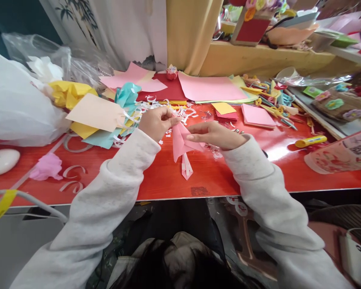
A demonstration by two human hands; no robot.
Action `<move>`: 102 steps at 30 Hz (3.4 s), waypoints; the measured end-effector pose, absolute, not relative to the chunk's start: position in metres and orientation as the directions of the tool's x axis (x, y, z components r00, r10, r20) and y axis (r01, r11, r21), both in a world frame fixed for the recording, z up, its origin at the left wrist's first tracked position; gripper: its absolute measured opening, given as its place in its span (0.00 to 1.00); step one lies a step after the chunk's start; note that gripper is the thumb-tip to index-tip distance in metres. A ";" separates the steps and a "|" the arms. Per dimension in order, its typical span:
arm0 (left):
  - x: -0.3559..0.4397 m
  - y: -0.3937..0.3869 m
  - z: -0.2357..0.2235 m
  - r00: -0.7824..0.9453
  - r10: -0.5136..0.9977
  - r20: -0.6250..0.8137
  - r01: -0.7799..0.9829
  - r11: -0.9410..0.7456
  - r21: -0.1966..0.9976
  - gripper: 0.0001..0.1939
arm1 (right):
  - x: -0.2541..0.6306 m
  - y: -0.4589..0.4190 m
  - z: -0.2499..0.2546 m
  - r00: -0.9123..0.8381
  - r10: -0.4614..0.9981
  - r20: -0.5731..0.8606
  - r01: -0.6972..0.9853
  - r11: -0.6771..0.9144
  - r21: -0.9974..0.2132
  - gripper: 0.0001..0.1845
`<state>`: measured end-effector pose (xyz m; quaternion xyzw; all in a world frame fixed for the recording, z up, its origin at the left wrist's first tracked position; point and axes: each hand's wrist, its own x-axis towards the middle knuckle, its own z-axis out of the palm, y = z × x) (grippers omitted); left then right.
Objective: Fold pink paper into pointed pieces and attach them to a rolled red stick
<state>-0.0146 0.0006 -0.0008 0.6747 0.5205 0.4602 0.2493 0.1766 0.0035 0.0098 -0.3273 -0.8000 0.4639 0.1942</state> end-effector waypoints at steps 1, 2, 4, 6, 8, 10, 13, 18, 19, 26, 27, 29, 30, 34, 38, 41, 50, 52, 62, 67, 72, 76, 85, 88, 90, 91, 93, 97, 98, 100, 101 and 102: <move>-0.013 0.000 -0.001 0.036 0.932 0.360 0.446 -0.337 0.829 0.13 | 0.173 0.002 0.008 -0.688 0.726 0.008 0.338 0.330 -0.882 0.20; -0.012 -0.001 -0.001 0.049 0.938 0.343 0.408 -0.332 0.850 0.14 | 0.170 0.001 0.006 -0.658 0.753 0.015 0.330 0.307 -0.893 0.21; -0.009 -0.003 -0.001 0.125 0.957 0.260 0.315 -0.287 0.905 0.15 | 0.167 0.001 0.001 -0.577 0.816 0.049 0.298 0.266 -0.917 0.23; -0.007 -0.005 -0.002 0.240 0.960 0.143 0.237 -0.201 0.950 0.16 | 0.167 0.002 -0.003 -0.492 0.866 0.092 0.244 0.238 -0.940 0.22; -0.005 -0.005 -0.006 0.309 0.949 0.067 0.206 -0.135 0.969 0.16 | 0.168 0.005 -0.005 -0.443 0.890 0.109 0.201 0.217 -0.955 0.21; -0.004 -0.004 -0.011 0.298 0.953 0.056 0.204 -0.121 0.972 0.15 | 0.168 0.006 -0.007 -0.432 0.896 0.101 0.183 0.197 -0.963 0.21; -0.003 -0.003 -0.017 0.235 0.967 0.098 0.256 -0.158 0.954 0.14 | 0.168 0.007 -0.009 -0.421 0.901 0.105 0.185 0.199 -0.962 0.21; -0.007 -0.009 -0.009 0.247 0.935 0.253 0.377 -0.333 0.864 0.23 | 0.170 0.008 -0.009 -0.347 0.930 0.123 0.136 0.180 -0.974 0.17; -0.008 -0.010 -0.006 0.287 0.916 0.278 0.369 -0.374 0.851 0.25 | 0.171 0.008 -0.008 -0.340 0.933 0.113 0.101 0.156 -0.983 0.15; -0.017 -0.010 0.002 0.537 0.783 0.313 0.377 -0.555 0.741 0.15 | 0.172 0.006 -0.002 -0.375 0.924 0.076 0.022 0.091 -0.996 0.12; -0.018 -0.009 0.002 0.539 0.775 0.330 0.381 -0.573 0.725 0.15 | 0.172 0.006 -0.001 -0.384 0.920 0.073 0.026 0.090 -0.996 0.12; -0.021 -0.007 0.002 0.560 0.749 0.355 0.372 -0.609 0.700 0.13 | 0.173 0.005 0.000 -0.407 0.911 0.063 0.039 0.087 -0.995 0.12; -0.022 -0.006 0.002 0.574 0.735 0.362 0.358 -0.623 0.696 0.12 | 0.173 0.004 0.001 -0.421 0.905 0.057 0.048 0.085 -0.995 0.12; -0.023 -0.003 0.000 0.587 0.711 0.387 0.296 -0.633 0.715 0.08 | 0.174 0.000 0.006 -0.452 0.891 0.035 0.087 0.083 -0.993 0.11; -0.018 -0.003 -0.006 0.524 0.731 0.437 0.285 -0.634 0.719 0.06 | 0.172 -0.001 0.007 -0.511 0.859 0.029 0.087 0.086 -0.993 0.12; -0.013 -0.003 -0.011 0.450 0.768 0.455 0.279 -0.605 0.746 0.09 | 0.171 0.003 0.003 -0.488 0.864 0.121 0.091 0.188 -0.978 0.10; -0.002 -0.006 -0.019 0.227 0.871 0.437 0.344 -0.491 0.800 0.14 | 0.170 0.009 -0.008 -0.399 0.885 0.240 0.172 0.330 -0.928 0.12; 0.000 -0.004 -0.023 0.210 0.866 0.454 0.345 -0.500 0.794 0.15 | 0.170 0.011 -0.011 -0.379 0.891 0.250 0.168 0.332 -0.928 0.11; 0.003 -0.006 -0.025 0.197 0.882 0.429 0.258 -0.468 0.845 0.08 | 0.172 0.013 -0.012 -0.356 0.901 0.249 0.197 0.333 -0.922 0.11; 0.002 -0.006 -0.024 0.184 0.853 0.488 0.397 -0.519 0.757 0.11 | 0.171 0.011 -0.010 -0.361 0.898 0.252 0.204 0.340 -0.918 0.11; 0.002 -0.006 -0.024 0.184 0.846 0.500 0.496 -0.519 0.696 0.13 | 0.171 0.012 -0.012 -0.370 0.899 0.233 0.195 0.320 -0.927 0.07; 0.001 -0.007 -0.023 0.192 0.833 0.518 0.533 -0.532 0.658 0.12 | 0.170 0.012 -0.013 -0.361 0.904 0.228 0.182 0.308 -0.934 0.07; 0.000 -0.005 -0.025 0.259 0.749 0.611 0.625 -0.611 0.485 0.11 | 0.170 0.012 -0.012 -0.393 0.896 0.207 0.176 0.294 -0.939 0.09; -0.001 -0.004 -0.028 0.284 0.707 0.648 0.629 -0.648 0.430 0.11 | 0.171 0.012 -0.010 -0.414 0.887 0.202 0.180 0.298 -0.938 0.11; -0.001 -0.003 -0.030 0.304 0.678 0.669 0.619 -0.675 0.403 0.10 | 0.170 0.010 -0.008 -0.415 0.891 0.186 0.183 0.282 -0.942 0.12; -0.002 -0.002 -0.031 0.313 0.668 0.675 0.611 -0.686 0.395 0.10 | 0.170 0.009 -0.007 -0.414 0.894 0.172 0.182 0.267 -0.946 0.13; -0.002 -0.002 -0.033 0.321 0.662 0.677 0.600 -0.695 0.395 0.09 | 0.168 0.007 -0.006 -0.413 0.899 0.147 0.174 0.236 -0.956 0.13; 0.001 -0.001 -0.033 0.255 0.752 0.608 0.542 -0.632 0.554 0.08 | 0.167 0.007 -0.008 -0.357 0.921 0.156 0.170 0.229 -0.959 0.15; 0.002 -0.001 -0.033 0.209 0.794 0.571 0.503 -0.588 0.634 0.10 | 0.167 0.008 -0.008 -0.326 0.929 0.175 0.158 0.236 -0.959 0.16; 0.004 -0.001 -0.031 0.113 0.873 0.474 0.414 -0.475 0.777 0.17 | 0.167 0.010 -0.010 -0.276 0.937 0.213 0.094 0.246 -0.965 0.13; 0.005 -0.002 -0.030 0.084 0.904 0.419 0.384 -0.418 0.823 0.19 | 0.167 0.010 -0.011 -0.262 0.937 0.230 0.053 0.251 -0.966 0.11; 0.006 -0.002 -0.030 0.076 0.928 0.364 0.373 -0.365 0.853 0.20 | 0.166 0.010 -0.011 -0.258 0.935 0.243 0.016 0.256 -0.967 0.10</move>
